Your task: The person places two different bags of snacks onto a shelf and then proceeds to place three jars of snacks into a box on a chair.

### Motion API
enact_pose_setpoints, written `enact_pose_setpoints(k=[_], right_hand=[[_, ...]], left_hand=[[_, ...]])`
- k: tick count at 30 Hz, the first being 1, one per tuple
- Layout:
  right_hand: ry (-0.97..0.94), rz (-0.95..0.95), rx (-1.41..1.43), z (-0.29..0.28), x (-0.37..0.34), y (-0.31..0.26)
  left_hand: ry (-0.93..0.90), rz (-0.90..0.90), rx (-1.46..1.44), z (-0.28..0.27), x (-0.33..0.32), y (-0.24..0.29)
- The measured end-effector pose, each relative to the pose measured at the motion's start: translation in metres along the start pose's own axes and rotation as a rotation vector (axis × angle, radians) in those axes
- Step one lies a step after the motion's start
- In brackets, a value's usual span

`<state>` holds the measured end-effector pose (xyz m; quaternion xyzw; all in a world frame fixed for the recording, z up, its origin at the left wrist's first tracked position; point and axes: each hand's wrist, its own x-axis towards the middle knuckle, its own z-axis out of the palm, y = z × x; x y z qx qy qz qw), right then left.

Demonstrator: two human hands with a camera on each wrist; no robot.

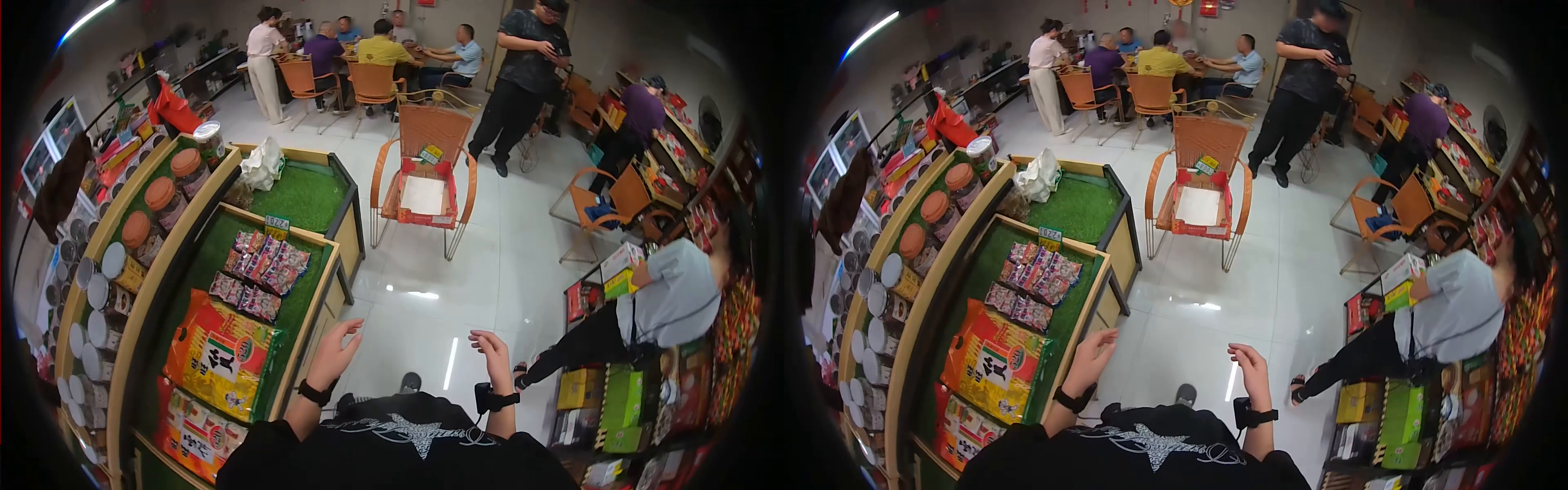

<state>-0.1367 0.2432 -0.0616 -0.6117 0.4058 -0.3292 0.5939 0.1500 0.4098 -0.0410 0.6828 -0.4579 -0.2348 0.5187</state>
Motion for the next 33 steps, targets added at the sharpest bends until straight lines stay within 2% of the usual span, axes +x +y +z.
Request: enact_pose_setpoints(k=[4,7,15,19,22,24,26,28,33], right_hand=[[-0.107,-0.029,-0.043,-0.015,0.042,0.006],[-0.175,0.004,-0.062,-0.022,0.055,0.009],[-0.322,0.102,-0.068,0.016,0.112,0.017],[-0.367,0.050,-0.073,0.045,0.166,0.012],[-0.338,0.017,-0.061,0.078,0.204,-0.007],[-0.333,0.059,-0.036,0.100,0.234,-0.026],[-0.383,0.035,-0.031,0.125,0.261,-0.042],[-0.496,-0.104,-0.061,0.157,0.286,-0.053],[-0.596,-0.201,-0.071,0.219,0.334,-0.070]], left_hand=[[0.062,-0.050,0.088,0.021,0.012,0.014],[0.016,-0.116,0.122,0.032,0.015,0.021],[0.123,-0.161,0.138,0.018,0.061,-0.007],[0.155,-0.126,0.114,-0.002,0.102,-0.040],[0.181,-0.101,0.121,-0.034,0.135,-0.040],[0.273,-0.071,0.180,-0.057,0.160,-0.038],[0.390,-0.061,0.190,-0.080,0.180,-0.047],[0.457,-0.091,0.143,-0.102,0.192,-0.057],[0.473,-0.162,0.119,-0.147,0.203,-0.079]])
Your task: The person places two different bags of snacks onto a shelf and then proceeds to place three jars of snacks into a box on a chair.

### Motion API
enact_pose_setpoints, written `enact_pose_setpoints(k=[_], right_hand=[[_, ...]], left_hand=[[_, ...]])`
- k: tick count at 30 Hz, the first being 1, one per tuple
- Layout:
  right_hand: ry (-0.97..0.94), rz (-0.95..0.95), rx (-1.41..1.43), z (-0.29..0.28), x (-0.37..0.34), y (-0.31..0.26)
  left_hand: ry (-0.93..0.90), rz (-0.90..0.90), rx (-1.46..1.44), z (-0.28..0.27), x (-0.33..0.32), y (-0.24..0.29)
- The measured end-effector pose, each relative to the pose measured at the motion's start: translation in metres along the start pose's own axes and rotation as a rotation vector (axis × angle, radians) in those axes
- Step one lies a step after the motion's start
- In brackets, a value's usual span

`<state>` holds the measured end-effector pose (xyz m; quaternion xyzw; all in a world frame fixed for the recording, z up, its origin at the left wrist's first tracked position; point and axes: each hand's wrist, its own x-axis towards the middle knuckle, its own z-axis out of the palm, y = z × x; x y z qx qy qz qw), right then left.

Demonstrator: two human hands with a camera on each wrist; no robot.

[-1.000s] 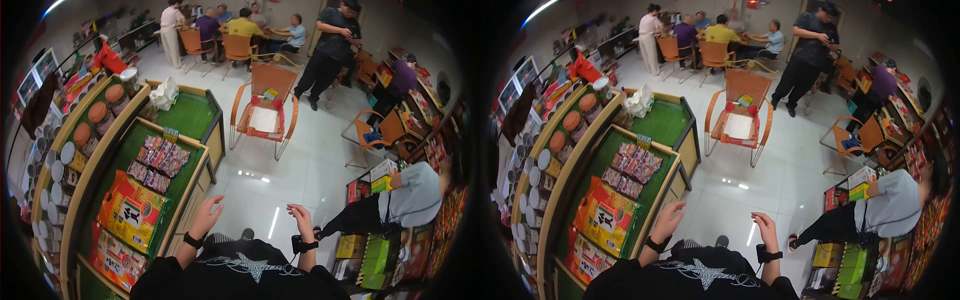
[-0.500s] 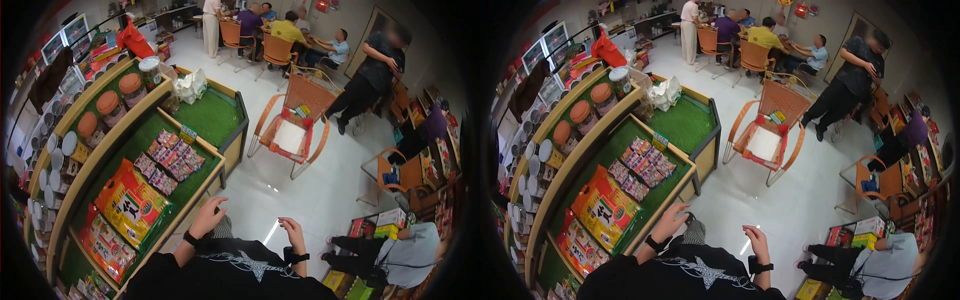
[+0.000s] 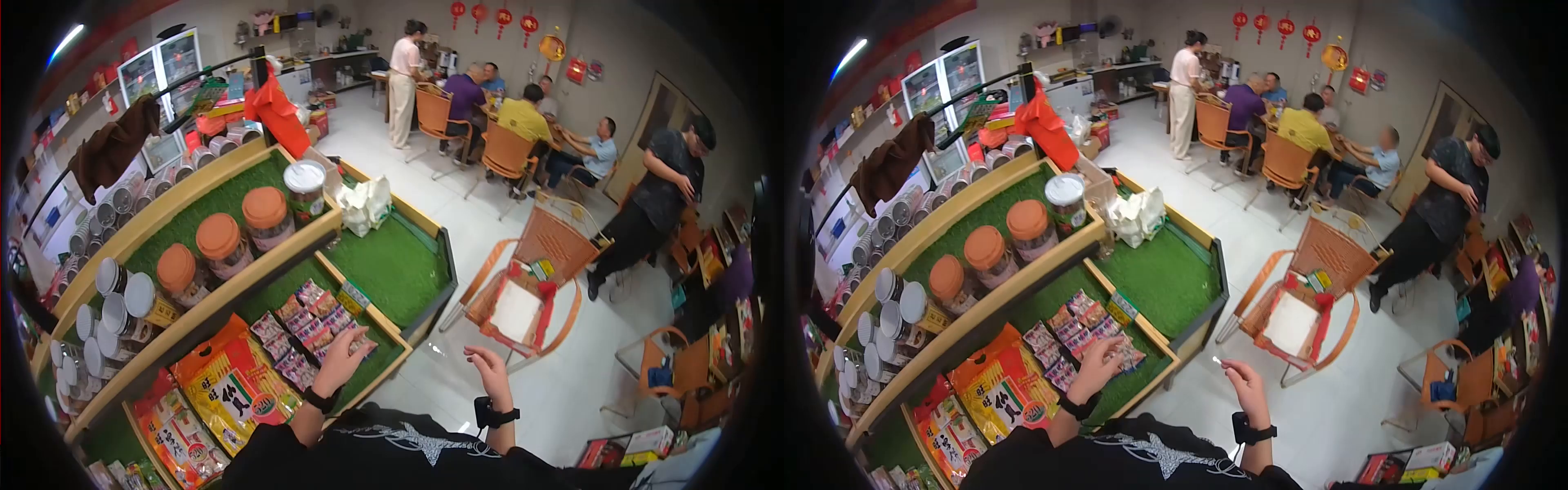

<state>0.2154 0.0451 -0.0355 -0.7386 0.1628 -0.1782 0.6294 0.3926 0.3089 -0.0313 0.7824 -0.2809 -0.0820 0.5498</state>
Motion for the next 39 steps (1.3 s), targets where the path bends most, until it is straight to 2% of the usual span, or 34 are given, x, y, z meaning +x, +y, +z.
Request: enact_pose_setpoints(k=[3,9,13,15,18,20,21,23,26,28,29,30,31,33,34,35,37,38,39], right_hand=[[-0.099,0.032,0.086,0.019,0.031,0.001],[-0.353,0.035,-0.005,0.033,0.108,0.027],[-0.514,0.011,-0.039,0.050,0.178,0.021],[-0.591,-0.060,-0.034,0.069,0.212,0.007],[-0.695,-0.138,-0.085,0.100,0.265,-0.018],[-0.788,-0.347,-0.105,0.121,0.297,-0.041],[-0.826,-0.363,-0.094,0.131,0.311,-0.056],[-0.825,-0.584,-0.103,0.147,0.330,-0.088],[-0.872,-0.610,0.026,0.173,0.356,-0.122],[-0.906,-0.609,0.104,0.193,0.367,-0.143],[-0.902,-0.541,0.230,0.207,0.368,-0.153],[-0.896,-0.468,0.351,0.219,0.369,-0.161],[-0.912,-0.469,0.351,0.234,0.374,-0.160],[-0.848,-0.361,0.357,0.263,0.382,-0.156],[-0.896,-0.349,0.273,0.267,0.381,-0.158],[-0.907,-0.357,0.280,0.269,0.379,-0.155],[-0.822,-0.582,0.291,0.272,0.377,-0.132],[-0.874,-0.500,0.333,0.271,0.380,-0.121],[-0.878,-0.502,0.337,0.264,0.376,-0.118]], left_hand=[[0.077,-0.027,-0.030,-0.015,0.008,-0.009],[0.341,-0.156,-0.148,-0.030,-0.007,-0.032],[0.500,-0.369,-0.098,-0.031,-0.019,-0.029],[0.545,-0.322,-0.201,-0.031,-0.019,-0.018],[0.660,-0.289,-0.122,-0.033,-0.002,0.000],[0.722,-0.268,-0.076,-0.039,0.019,0.020],[0.711,-0.204,-0.016,-0.042,0.032,0.031],[0.721,-0.146,0.064,-0.050,0.058,0.054],[0.697,-0.056,0.271,-0.068,0.103,0.085],[0.729,0.086,0.437,-0.075,0.133,0.100],[0.741,0.077,0.443,-0.077,0.148,0.101],[0.780,0.066,0.301,-0.080,0.163,0.097],[0.820,0.060,0.156,-0.079,0.175,0.090],[0.856,0.047,0.130,-0.072,0.193,0.077],[0.875,0.040,0.105,-0.072,0.200,0.070],[0.810,0.019,0.044,-0.071,0.204,0.065],[0.841,-0.044,-0.013,-0.061,0.206,0.062],[0.861,-0.045,0.055,-0.059,0.205,0.056],[0.865,-0.045,0.060,-0.057,0.205,0.049]])
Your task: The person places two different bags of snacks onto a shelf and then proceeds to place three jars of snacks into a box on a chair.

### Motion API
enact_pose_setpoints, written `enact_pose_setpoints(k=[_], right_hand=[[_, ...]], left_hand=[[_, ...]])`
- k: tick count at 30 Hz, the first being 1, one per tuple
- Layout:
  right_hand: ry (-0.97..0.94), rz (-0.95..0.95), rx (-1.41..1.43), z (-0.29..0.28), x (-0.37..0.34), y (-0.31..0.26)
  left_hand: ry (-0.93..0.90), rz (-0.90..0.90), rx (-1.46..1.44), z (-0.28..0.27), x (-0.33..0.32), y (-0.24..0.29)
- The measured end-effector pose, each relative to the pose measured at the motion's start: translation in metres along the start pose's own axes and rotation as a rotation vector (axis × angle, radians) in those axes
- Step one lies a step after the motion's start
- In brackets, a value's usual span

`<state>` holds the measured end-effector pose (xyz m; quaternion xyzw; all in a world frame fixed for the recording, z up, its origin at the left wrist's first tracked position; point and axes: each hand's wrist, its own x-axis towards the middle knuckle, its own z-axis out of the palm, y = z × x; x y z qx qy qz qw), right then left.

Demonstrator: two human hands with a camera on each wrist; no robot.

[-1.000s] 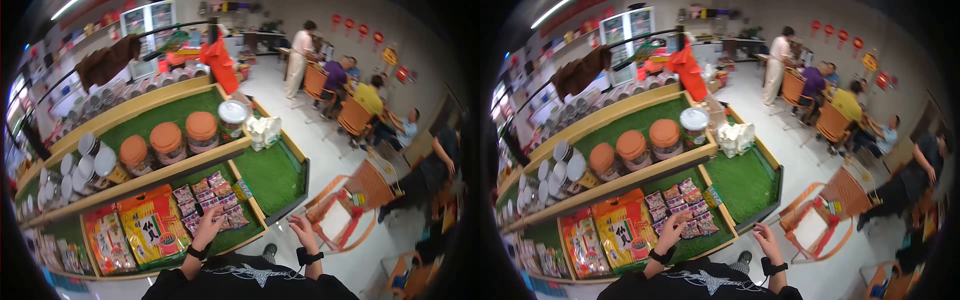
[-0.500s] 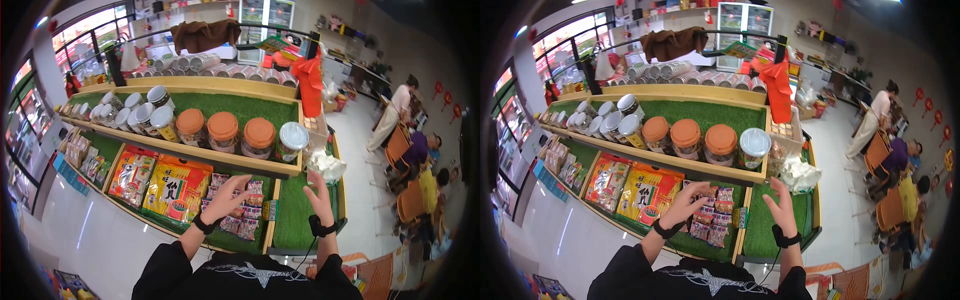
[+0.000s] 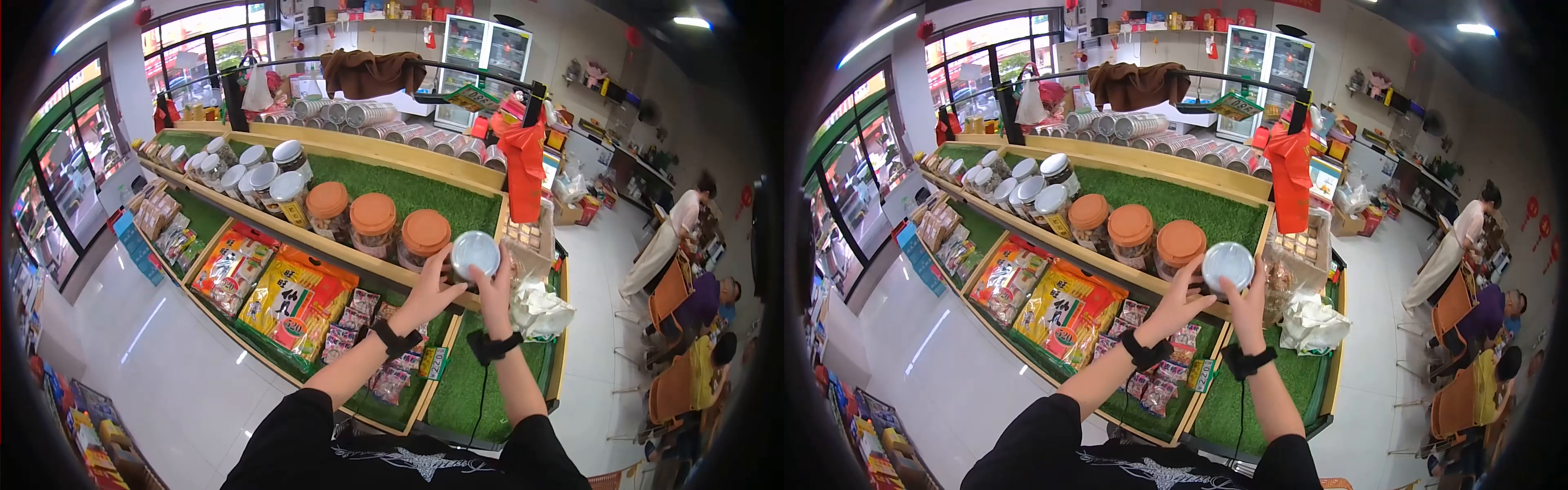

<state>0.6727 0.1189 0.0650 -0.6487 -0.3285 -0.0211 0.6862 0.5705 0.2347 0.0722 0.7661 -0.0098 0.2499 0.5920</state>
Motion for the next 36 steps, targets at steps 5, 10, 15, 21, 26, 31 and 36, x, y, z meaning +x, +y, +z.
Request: enact_pose_setpoints(k=[5,10,15,21,26,31,36], right_hand=[[-0.013,0.028,0.148,0.002,-0.026,-0.021],[0.036,0.013,0.275,0.011,-0.064,-0.063],[0.012,-0.081,0.123,0.022,-0.148,-0.121],[0.052,0.124,0.039,0.040,-0.203,-0.140],[0.308,0.245,-0.081,0.057,-0.253,-0.146],[0.607,0.203,-0.193,0.070,-0.297,-0.163],[0.741,0.126,-0.225,0.075,-0.320,-0.183]], left_hand=[[-0.040,0.016,-0.045,0.010,-0.005,-0.022],[-0.111,0.053,-0.184,-0.001,-0.038,0.013],[-0.149,0.073,-0.157,-0.026,-0.121,0.059],[-0.286,-0.062,-0.232,-0.042,-0.168,0.057],[-0.536,-0.127,-0.272,-0.045,-0.176,0.050],[-0.738,0.117,-0.162,-0.036,-0.180,0.063],[-0.942,0.147,-0.351,-0.020,-0.185,0.079]])
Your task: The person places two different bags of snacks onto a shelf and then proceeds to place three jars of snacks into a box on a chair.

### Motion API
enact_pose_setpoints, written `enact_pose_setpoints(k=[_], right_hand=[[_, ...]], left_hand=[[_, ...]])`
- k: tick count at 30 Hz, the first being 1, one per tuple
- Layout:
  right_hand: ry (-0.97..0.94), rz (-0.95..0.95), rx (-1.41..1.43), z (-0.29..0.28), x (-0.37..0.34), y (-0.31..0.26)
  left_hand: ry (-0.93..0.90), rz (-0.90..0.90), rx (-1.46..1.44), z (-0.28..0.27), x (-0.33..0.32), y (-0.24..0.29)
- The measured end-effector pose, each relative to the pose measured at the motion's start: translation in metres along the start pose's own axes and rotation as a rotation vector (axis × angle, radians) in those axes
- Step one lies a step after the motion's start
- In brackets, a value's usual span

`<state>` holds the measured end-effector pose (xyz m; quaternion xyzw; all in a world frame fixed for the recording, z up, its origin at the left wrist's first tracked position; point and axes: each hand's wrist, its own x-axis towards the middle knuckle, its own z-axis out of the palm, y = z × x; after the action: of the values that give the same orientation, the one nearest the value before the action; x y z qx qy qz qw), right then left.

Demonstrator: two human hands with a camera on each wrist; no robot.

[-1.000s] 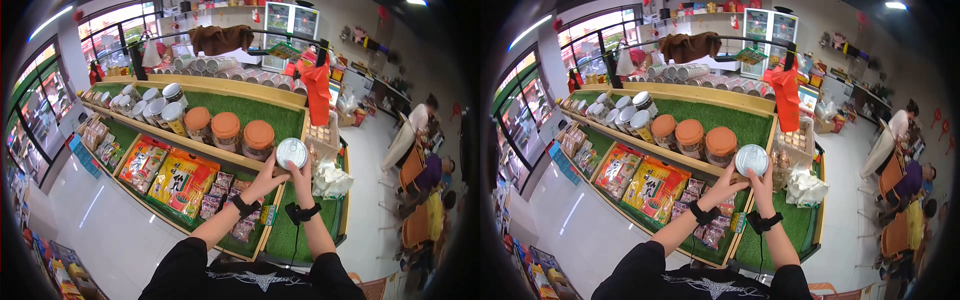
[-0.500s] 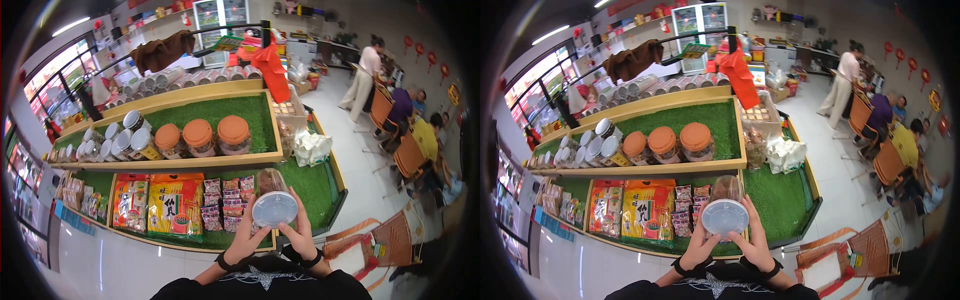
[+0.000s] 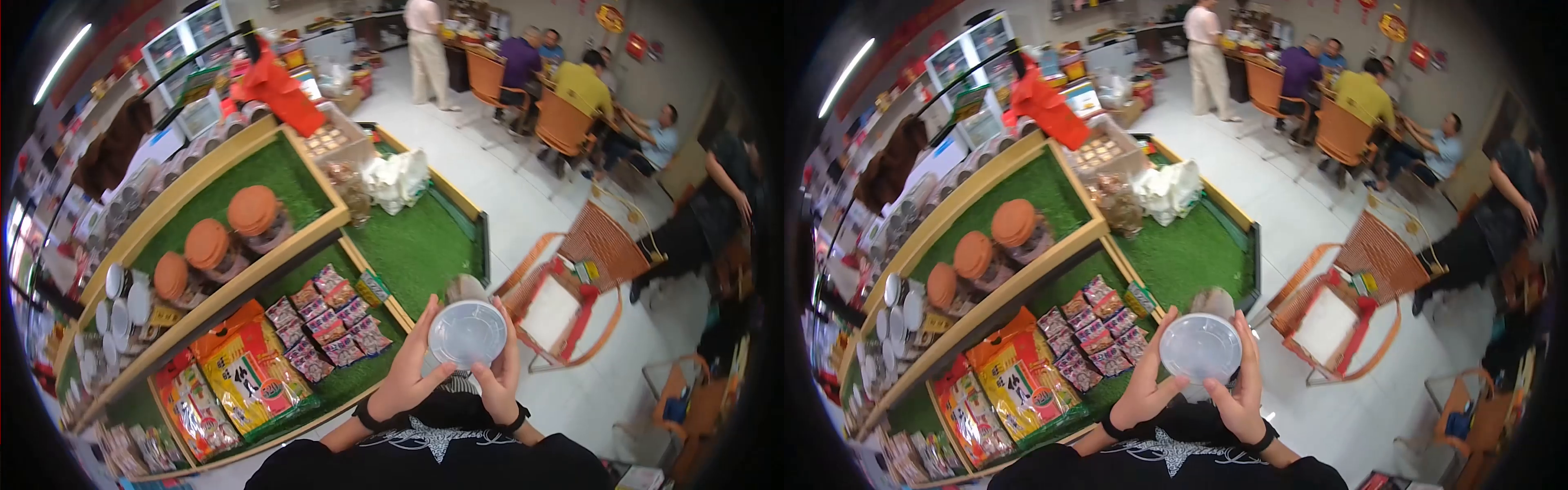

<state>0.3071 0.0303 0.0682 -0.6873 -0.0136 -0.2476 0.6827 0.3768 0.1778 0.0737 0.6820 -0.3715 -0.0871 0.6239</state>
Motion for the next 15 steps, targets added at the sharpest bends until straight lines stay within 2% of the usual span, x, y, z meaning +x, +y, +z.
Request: enact_pose_setpoints(k=[8,15], right_hand=[[0.183,-0.130,-0.021,-0.039,-0.019,-0.016],[0.320,-0.190,-0.102,-0.119,-0.029,-0.026]], left_hand=[[-0.176,0.088,-0.151,0.041,0.029,0.005],[-0.294,0.156,-0.230,0.122,0.072,0.006]])
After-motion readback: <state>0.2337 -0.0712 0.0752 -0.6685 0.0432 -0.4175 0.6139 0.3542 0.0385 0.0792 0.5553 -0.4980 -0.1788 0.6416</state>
